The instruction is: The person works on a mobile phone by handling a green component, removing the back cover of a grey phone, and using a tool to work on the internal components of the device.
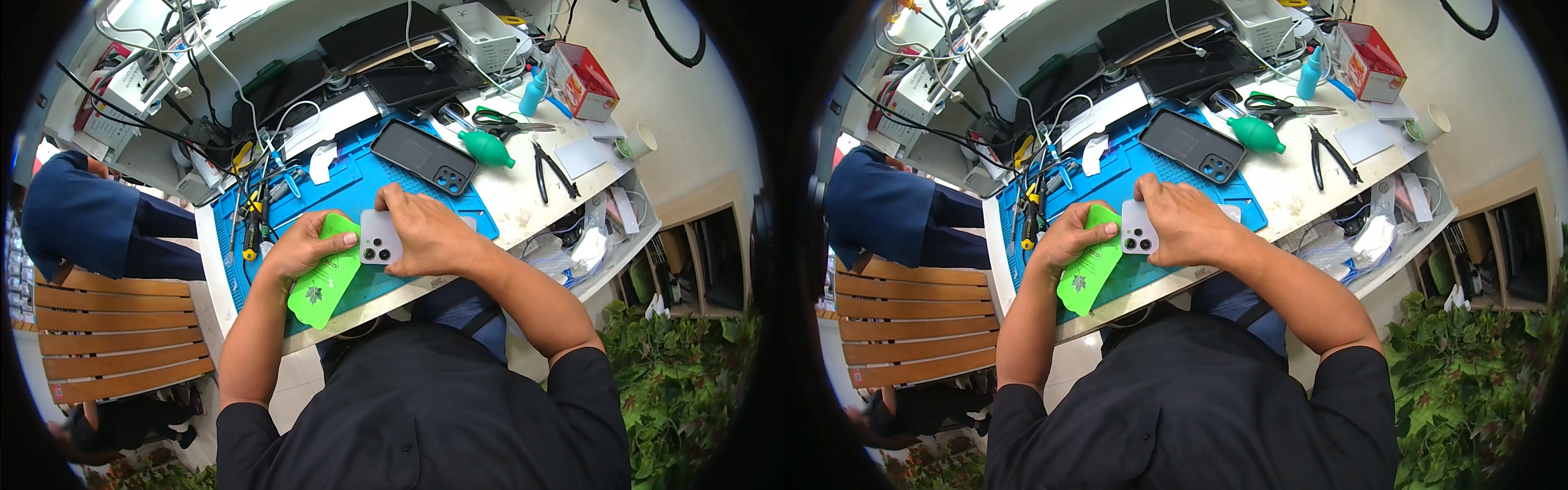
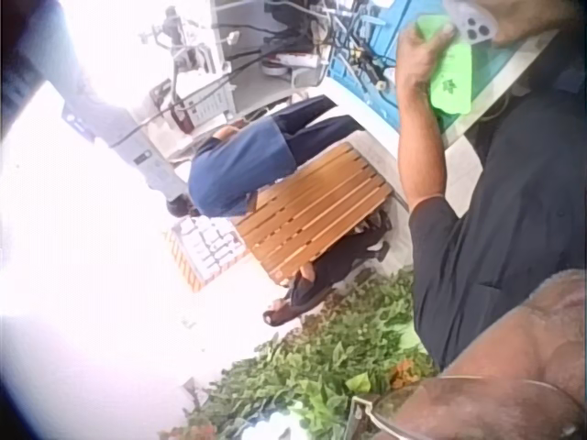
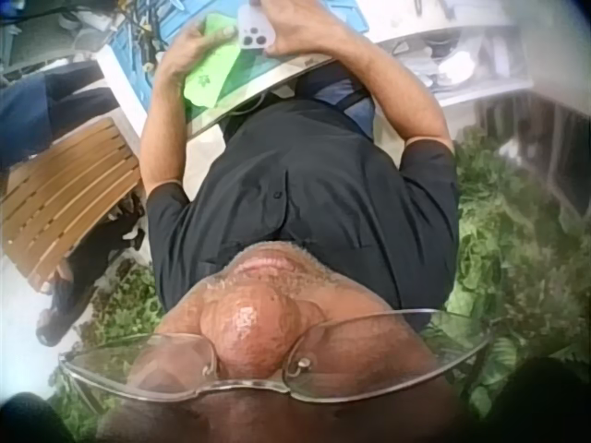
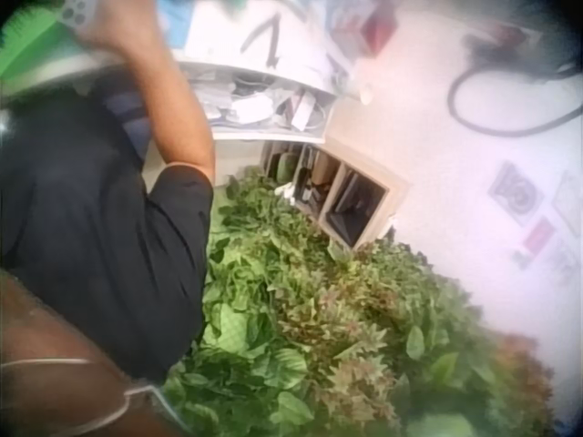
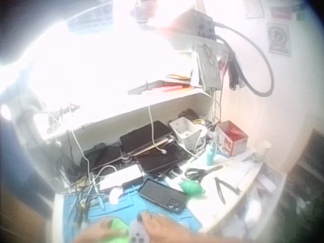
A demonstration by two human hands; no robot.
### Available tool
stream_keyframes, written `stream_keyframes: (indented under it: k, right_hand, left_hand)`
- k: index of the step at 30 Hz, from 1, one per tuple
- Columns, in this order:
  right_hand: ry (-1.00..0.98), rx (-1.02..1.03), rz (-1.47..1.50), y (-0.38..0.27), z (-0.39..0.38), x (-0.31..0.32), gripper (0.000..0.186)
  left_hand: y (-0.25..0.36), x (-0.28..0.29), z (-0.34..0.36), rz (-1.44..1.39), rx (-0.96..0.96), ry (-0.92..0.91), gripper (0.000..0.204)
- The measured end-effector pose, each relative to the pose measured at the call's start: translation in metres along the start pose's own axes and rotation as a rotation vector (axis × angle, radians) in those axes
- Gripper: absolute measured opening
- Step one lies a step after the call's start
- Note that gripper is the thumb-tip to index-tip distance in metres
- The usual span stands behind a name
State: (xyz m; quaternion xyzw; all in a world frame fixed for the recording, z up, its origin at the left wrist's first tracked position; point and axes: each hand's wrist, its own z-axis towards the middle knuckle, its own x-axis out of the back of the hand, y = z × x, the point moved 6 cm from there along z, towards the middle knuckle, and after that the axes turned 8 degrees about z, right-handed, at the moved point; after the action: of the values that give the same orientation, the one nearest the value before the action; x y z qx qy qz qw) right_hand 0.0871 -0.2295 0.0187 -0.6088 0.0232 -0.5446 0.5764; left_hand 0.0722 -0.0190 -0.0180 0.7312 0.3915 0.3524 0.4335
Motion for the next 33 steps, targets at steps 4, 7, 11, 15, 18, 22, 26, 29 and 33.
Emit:
stream_keyframes:
  k: [4,7,11,15,18,22,26,29,33]
  right_hand:
    - [-0.043,-0.031,-0.011,-0.001,0.001,-0.002,0.079]
    - [-0.072,-0.047,-0.012,-0.002,0.001,-0.003,0.079]
    - [-0.091,-0.048,-0.017,-0.003,0.001,-0.004,0.079]
    - [-0.088,-0.028,-0.007,-0.002,0.002,-0.005,0.079]
    - [-0.095,-0.031,-0.002,0.001,0.003,-0.006,0.079]
    - [-0.114,-0.049,0.011,0.004,0.005,-0.007,0.08]
    - [-0.141,-0.085,0.023,0.008,0.005,-0.008,0.081]
    - [-0.151,-0.107,0.033,0.008,0.006,-0.008,0.082]
    - [-0.17,-0.138,0.042,0.008,0.007,-0.007,0.084]
  left_hand:
    - [0.001,0.0,0.001,0.023,0.001,-0.04,0.031]
    - [0.0,0.0,0.002,0.028,0.004,-0.068,0.029]
    - [0.002,0.001,0.003,0.075,-0.024,-0.105,0.033]
    - [0.002,0.003,0.005,0.151,-0.037,-0.107,0.033]
    - [0.002,0.003,0.006,0.165,-0.031,-0.104,0.034]
    - [0.001,0.002,0.006,0.113,-0.02,-0.089,0.032]
    - [0.002,0.0,0.005,0.12,-0.014,-0.052,0.032]
    - [0.0,0.0,0.008,0.13,-0.02,-0.024,0.032]
    - [0.001,-0.001,0.009,0.112,-0.02,-0.014,0.033]
